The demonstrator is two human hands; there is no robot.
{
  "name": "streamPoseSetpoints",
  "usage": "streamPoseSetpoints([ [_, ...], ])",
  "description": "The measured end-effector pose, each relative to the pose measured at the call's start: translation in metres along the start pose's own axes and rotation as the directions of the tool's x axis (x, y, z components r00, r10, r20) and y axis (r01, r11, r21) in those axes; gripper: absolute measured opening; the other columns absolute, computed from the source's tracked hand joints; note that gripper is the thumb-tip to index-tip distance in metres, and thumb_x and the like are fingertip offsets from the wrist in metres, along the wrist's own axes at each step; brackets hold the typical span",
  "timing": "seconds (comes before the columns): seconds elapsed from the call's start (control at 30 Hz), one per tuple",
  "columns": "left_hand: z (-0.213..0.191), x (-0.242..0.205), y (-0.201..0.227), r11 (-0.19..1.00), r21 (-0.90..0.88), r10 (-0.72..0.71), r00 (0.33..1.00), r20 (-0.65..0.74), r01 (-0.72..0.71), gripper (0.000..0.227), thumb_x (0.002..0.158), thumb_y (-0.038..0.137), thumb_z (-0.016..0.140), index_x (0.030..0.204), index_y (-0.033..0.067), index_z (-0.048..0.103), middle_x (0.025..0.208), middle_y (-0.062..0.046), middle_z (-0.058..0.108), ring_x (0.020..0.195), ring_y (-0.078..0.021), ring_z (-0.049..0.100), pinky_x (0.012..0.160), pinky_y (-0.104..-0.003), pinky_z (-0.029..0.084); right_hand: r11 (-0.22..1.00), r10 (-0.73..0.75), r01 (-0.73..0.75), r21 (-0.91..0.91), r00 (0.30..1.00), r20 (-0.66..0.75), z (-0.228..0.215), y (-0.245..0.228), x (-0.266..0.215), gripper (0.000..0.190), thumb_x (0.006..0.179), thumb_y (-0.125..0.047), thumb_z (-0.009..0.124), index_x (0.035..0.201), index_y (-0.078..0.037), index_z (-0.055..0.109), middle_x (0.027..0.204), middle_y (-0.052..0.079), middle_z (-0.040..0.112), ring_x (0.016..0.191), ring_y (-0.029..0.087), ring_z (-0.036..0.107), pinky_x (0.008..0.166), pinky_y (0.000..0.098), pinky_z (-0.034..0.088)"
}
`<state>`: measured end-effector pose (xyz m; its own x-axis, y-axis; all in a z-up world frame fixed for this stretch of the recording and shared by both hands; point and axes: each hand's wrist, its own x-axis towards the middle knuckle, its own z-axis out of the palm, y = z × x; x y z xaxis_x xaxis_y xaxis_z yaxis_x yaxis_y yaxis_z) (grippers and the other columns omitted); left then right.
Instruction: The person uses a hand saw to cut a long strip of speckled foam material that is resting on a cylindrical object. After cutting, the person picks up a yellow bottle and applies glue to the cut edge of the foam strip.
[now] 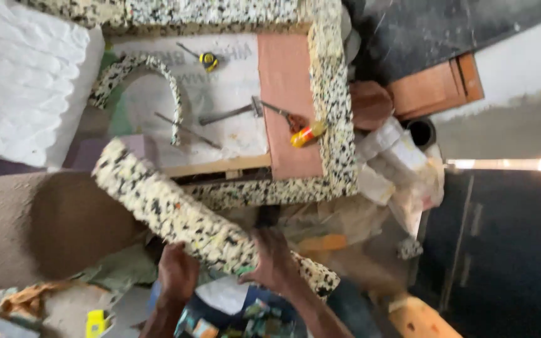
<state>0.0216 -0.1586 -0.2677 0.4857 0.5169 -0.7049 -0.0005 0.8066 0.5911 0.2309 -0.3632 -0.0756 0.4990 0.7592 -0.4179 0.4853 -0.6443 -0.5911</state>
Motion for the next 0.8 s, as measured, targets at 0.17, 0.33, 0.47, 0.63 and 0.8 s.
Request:
streamPoseSetpoints([
  [0.17,0.227,-0.062,0.051,0.962,-0.104,-0.266,0.948,-0.177,0.251,0.084,0.093,0.066,0.025,0.164,0.021,0.032,0.164,-0.004,0.043,0.149,-0.0247,0.042,0.12,-0.039,0.031,0.965,-0.195,0.168,-0.201,0.973,-0.126,-0.016,0.05,0.019,0.095,0.071,-0.013,0.095,0.153,-0.015,0.046,0.126,0.016,0.055,0.117,0.042,0.047,0.086,0.0554,0.038],
  [0.33,0.117,0.004,-0.077,0.196,0.951,0.281,0.943,0.178,-0.238,0.101,0.062,-0.024,0.071,0.153,0.0176,0.055,0.118,-0.012,0.075,0.09,-0.0115,0.055,0.067,-0.028,0.043,0.872,-0.471,0.445,-0.206,0.876,-0.104,-0.005,0.122,0.04,0.084,0.081,-0.013,0.088,0.154,-0.017,0.048,0.133,0.014,0.061,0.12,0.036,0.053,0.097,0.0495,0.05],
  [0.47,0.062,0.013,-0.136,0.278,0.868,0.339,0.887,0.314,-0.413,0.069,0.075,-0.006,0.046,0.139,0.0103,0.062,0.134,-0.014,0.071,0.129,-0.0334,0.065,0.109,-0.041,0.048,0.799,-0.288,0.208,0.564,0.956,0.055,-0.036,0.211,0.127,0.031,0.102,-0.031,0.061,0.116,-0.006,0.071,0.106,0.013,0.078,0.09,0.025,0.077,0.078,0.0379,0.063],
  [0.63,0.045,-0.006,-0.185,0.545,0.693,0.398,0.873,0.282,-0.472,0.057,0.079,0.008,0.056,0.136,0.0029,0.055,0.117,-0.015,0.065,0.105,-0.0239,0.064,0.093,-0.033,0.05,0.778,-0.145,0.004,-0.629,0.974,-0.173,-0.025,0.426,0.263,0.062,0.084,-0.021,0.08,0.137,-0.006,0.052,0.14,0.02,0.054,0.131,0.039,0.048,0.112,0.0493,0.041],
  [0.8,0.154,-0.004,-0.121,0.961,0.277,0.067,0.953,-0.297,0.018,0.058,0.081,0.003,0.055,0.139,0.0069,0.053,0.135,-0.018,0.06,0.127,-0.0327,0.057,0.109,-0.044,0.044,0.479,0.112,0.077,-0.875,0.983,0.148,-0.021,0.494,0.347,0.087,0.084,-0.068,0.065,0.149,-0.012,0.049,0.144,0.022,0.055,0.134,0.039,0.045,0.115,0.0584,0.028],
])
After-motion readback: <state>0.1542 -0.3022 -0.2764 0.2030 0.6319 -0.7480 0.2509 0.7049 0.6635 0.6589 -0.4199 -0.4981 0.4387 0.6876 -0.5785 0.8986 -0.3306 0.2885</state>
